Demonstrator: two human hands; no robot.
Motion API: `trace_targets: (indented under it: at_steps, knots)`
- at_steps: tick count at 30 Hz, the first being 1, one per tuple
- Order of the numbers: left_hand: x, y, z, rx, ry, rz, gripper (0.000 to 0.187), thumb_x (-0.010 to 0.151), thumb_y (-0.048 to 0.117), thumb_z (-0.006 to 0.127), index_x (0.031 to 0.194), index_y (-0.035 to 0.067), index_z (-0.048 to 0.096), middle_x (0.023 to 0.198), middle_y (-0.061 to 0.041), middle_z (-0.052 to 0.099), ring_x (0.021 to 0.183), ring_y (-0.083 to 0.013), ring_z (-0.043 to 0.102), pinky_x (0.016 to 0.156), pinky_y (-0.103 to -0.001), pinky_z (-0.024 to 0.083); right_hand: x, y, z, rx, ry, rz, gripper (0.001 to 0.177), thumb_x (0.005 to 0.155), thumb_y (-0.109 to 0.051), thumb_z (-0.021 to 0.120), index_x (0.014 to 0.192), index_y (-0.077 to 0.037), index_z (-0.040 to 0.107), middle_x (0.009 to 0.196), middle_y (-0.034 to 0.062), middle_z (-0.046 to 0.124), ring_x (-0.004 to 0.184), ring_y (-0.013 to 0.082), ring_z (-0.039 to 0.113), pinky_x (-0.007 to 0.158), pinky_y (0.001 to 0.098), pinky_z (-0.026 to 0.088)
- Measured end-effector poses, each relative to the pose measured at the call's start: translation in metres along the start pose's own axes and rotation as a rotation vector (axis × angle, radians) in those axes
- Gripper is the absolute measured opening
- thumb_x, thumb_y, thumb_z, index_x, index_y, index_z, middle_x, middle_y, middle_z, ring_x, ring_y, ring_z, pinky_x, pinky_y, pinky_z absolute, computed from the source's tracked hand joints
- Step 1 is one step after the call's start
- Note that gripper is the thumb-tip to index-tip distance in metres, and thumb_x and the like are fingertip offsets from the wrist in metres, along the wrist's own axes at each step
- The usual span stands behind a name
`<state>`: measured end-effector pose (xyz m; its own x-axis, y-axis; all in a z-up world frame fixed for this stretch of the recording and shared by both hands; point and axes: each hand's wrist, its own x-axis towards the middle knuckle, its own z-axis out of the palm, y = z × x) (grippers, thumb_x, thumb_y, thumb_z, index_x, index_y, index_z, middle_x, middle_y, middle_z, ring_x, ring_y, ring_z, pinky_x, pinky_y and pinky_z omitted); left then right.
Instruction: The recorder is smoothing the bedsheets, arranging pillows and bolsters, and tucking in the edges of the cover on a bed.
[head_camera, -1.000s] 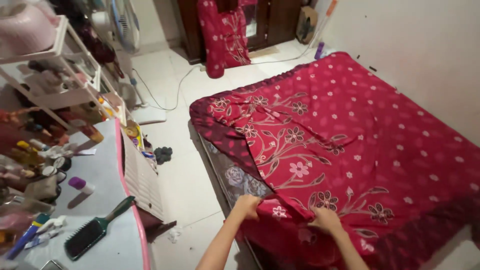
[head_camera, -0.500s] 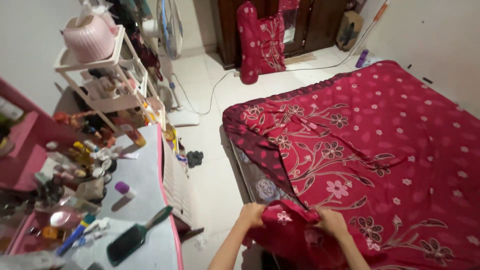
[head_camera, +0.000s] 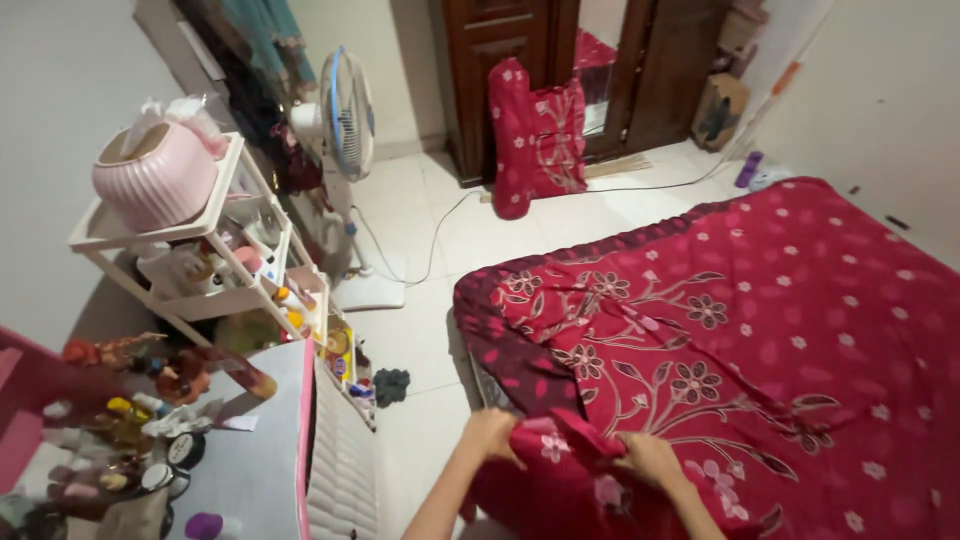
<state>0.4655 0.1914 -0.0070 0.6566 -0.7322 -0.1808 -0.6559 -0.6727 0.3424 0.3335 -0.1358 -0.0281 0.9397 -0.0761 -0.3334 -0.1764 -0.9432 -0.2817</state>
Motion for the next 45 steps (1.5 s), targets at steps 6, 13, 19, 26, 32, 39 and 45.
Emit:
trace_targets:
  at_steps: [6,13,19,26,32,39,45]
  knots:
    - [0.027,-0.08,-0.068,-0.028,0.198,-0.08,0.055,0.051,0.053,0.093,0.093,0.02,0.078,0.087,-0.012,0.075,0.086,-0.0361,0.073,0.078,-0.05,0.058,0.114,-0.053,-0.045,0.048,0.084,-0.13,0.058,0.074,-0.047,0.082,0.126,-0.028,0.066,0.097,0.0073,0.078,0.096,0.0317,0.073,0.081,0.0476,0.056]
    - [0.094,-0.191,-0.125,0.011,0.264,-0.138,0.052,0.053,0.05,0.094,0.09,0.018,0.076,0.087,-0.013,0.075,0.086,-0.0364,0.072,0.079,-0.05,0.058,0.254,-0.115,-0.098,0.026,0.155,-0.234,0.051,0.077,-0.053,0.084,0.114,-0.022,0.069,0.096,0.0088,0.076,0.097,0.0333,0.072,0.079,0.0483,0.055]
    - [0.153,-0.271,-0.195,-0.041,0.238,-0.121,0.061,0.045,0.053,0.096,0.09,0.017,0.076,0.087,-0.014,0.075,0.087,-0.0374,0.071,0.079,-0.05,0.057,0.37,-0.155,-0.129,0.017,0.13,-0.2,0.052,0.071,-0.046,0.083,0.116,-0.024,0.069,0.085,0.0082,0.077,0.084,0.027,0.076,0.077,0.0433,0.059]
    - [0.219,-0.34,-0.245,-0.025,0.222,-0.08,0.06,0.048,0.055,0.095,0.092,0.018,0.077,0.084,-0.012,0.074,0.086,-0.0357,0.072,0.077,-0.048,0.057,0.447,-0.198,-0.185,0.032,0.138,-0.158,0.058,0.07,-0.059,0.082,0.114,-0.022,0.071,0.089,0.0102,0.077,0.085,0.0312,0.073,0.075,0.0466,0.057]
    - [0.291,-0.403,-0.275,-0.004,0.179,-0.095,0.06,0.049,0.055,0.096,0.089,0.015,0.077,0.082,-0.013,0.074,0.086,-0.0354,0.072,0.077,-0.048,0.057,0.561,-0.196,-0.198,0.061,0.164,-0.178,0.057,0.071,-0.058,0.082,0.11,-0.019,0.072,0.091,0.013,0.076,0.089,0.0349,0.072,0.076,0.0484,0.056]
    - [0.378,-0.481,-0.33,-0.038,0.187,-0.083,0.058,0.05,0.054,0.096,0.086,0.013,0.076,0.08,-0.013,0.074,0.084,-0.0343,0.072,0.077,-0.047,0.058,0.675,-0.216,-0.25,-0.075,0.047,-0.16,0.066,0.074,-0.067,0.08,0.094,-0.005,0.069,0.077,0.0122,0.07,0.081,0.0312,0.069,0.076,0.0454,0.055]
    - [0.458,-0.534,-0.362,-0.07,0.22,-0.055,0.057,0.049,0.052,0.096,0.085,0.012,0.076,0.079,-0.013,0.074,0.083,-0.0353,0.072,0.076,-0.048,0.057,0.765,-0.217,-0.28,-0.058,0.093,-0.107,0.066,0.07,-0.068,0.079,0.101,-0.01,0.07,0.077,0.011,0.073,0.08,0.0274,0.071,0.077,0.0431,0.056]
